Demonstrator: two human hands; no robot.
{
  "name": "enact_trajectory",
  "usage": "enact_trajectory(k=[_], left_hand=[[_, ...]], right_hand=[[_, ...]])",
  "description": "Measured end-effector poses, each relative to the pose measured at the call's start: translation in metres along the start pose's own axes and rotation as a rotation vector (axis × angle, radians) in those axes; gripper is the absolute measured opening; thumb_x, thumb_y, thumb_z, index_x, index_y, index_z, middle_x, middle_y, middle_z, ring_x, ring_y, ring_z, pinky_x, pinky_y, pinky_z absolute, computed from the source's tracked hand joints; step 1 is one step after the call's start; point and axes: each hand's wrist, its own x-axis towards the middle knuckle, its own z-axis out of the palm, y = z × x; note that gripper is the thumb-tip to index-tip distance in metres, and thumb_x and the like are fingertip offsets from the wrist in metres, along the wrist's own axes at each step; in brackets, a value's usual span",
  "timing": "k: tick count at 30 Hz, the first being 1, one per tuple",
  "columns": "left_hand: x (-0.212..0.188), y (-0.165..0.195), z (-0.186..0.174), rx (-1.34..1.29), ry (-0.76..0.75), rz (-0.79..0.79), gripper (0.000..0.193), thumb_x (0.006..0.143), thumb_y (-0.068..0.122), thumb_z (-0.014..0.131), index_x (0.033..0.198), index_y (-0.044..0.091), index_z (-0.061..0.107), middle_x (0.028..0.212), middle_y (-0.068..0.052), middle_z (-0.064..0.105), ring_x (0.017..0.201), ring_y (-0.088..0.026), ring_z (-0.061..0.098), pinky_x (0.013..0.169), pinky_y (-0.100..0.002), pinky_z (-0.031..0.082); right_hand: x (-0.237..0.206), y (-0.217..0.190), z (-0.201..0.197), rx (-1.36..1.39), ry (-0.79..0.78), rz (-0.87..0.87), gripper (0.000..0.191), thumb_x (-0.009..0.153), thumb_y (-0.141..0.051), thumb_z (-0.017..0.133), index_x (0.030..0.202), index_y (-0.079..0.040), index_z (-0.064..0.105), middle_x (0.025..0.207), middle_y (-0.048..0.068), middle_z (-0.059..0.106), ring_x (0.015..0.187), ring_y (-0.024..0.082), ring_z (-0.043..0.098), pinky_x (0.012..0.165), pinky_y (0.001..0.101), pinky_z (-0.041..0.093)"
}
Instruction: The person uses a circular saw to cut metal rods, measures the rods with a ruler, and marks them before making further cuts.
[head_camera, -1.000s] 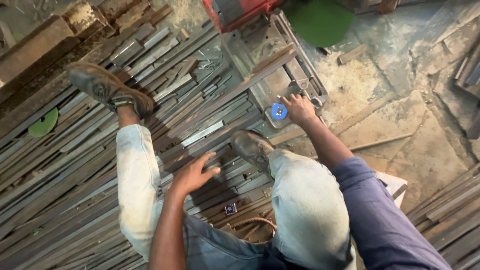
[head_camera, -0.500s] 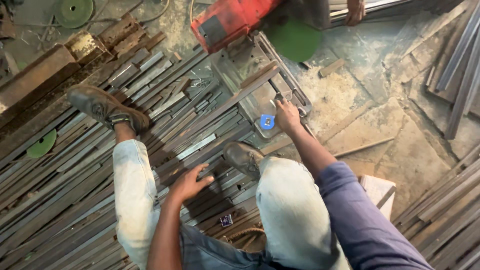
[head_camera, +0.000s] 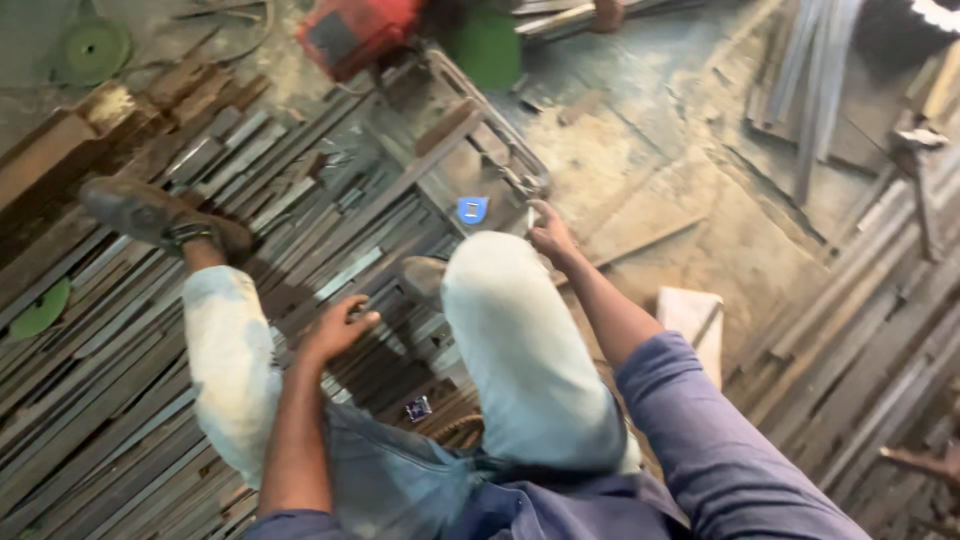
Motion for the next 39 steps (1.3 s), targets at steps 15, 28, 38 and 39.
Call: enact_trajectory(k=[15, 28, 38, 39], left_hand=[[-0.067, 0.14, -0.082, 0.091, 0.187, 0.347, 0.064, 0.086, 0.049, 0.073, 0.139, 0.015, 0.063, 0.131, -0.015, 0.07, 0.118, -0.032, 0.068, 0.098, -0.043, 0.052], [-0.094, 0.144, -0.156, 0.308, 0.264, 0.229, 0.065, 0.085, 0.049, 0.074, 0.143, 0.022, 0.061, 0.136, -0.018, 0.066, 0.122, -0.037, 0.064, 0.099, -0.046, 0.05], [-0.033, 0.043, -0.161, 0.154, 0.218, 0.12, 0.064, 0.085, 0.048, 0.074, 0.139, 0.016, 0.066, 0.123, -0.016, 0.075, 0.114, -0.031, 0.07, 0.099, -0.043, 0.053], [-0.022, 0.037, -0.156, 0.115, 0.217, 0.129, 0.064, 0.085, 0.048, 0.074, 0.139, 0.013, 0.066, 0.124, -0.017, 0.074, 0.116, -0.03, 0.07, 0.1, -0.043, 0.052]], right_hand=[[-0.064, -0.053, -0.064, 0.216, 0.076, -0.132, 0.064, 0.08, 0.005, 0.06, 0.14, -0.017, 0.061, 0.085, 0.006, 0.069, 0.062, 0.013, 0.06, 0.049, 0.0302, 0.052], [-0.062, -0.056, -0.002, 0.282, -0.082, -0.023, 0.057, 0.08, 0.009, 0.054, 0.131, -0.011, 0.065, 0.077, 0.011, 0.068, 0.055, 0.02, 0.064, 0.044, 0.0363, 0.052], [-0.035, -0.027, 0.033, 0.196, -0.083, -0.012, 0.03, 0.081, -0.002, 0.062, 0.109, -0.005, 0.074, 0.077, 0.01, 0.069, 0.061, 0.015, 0.062, 0.05, 0.0298, 0.048], [-0.036, -0.018, 0.031, 0.217, -0.08, -0.011, 0.025, 0.083, -0.004, 0.063, 0.105, -0.003, 0.073, 0.08, 0.009, 0.07, 0.064, 0.013, 0.064, 0.052, 0.0291, 0.052]])
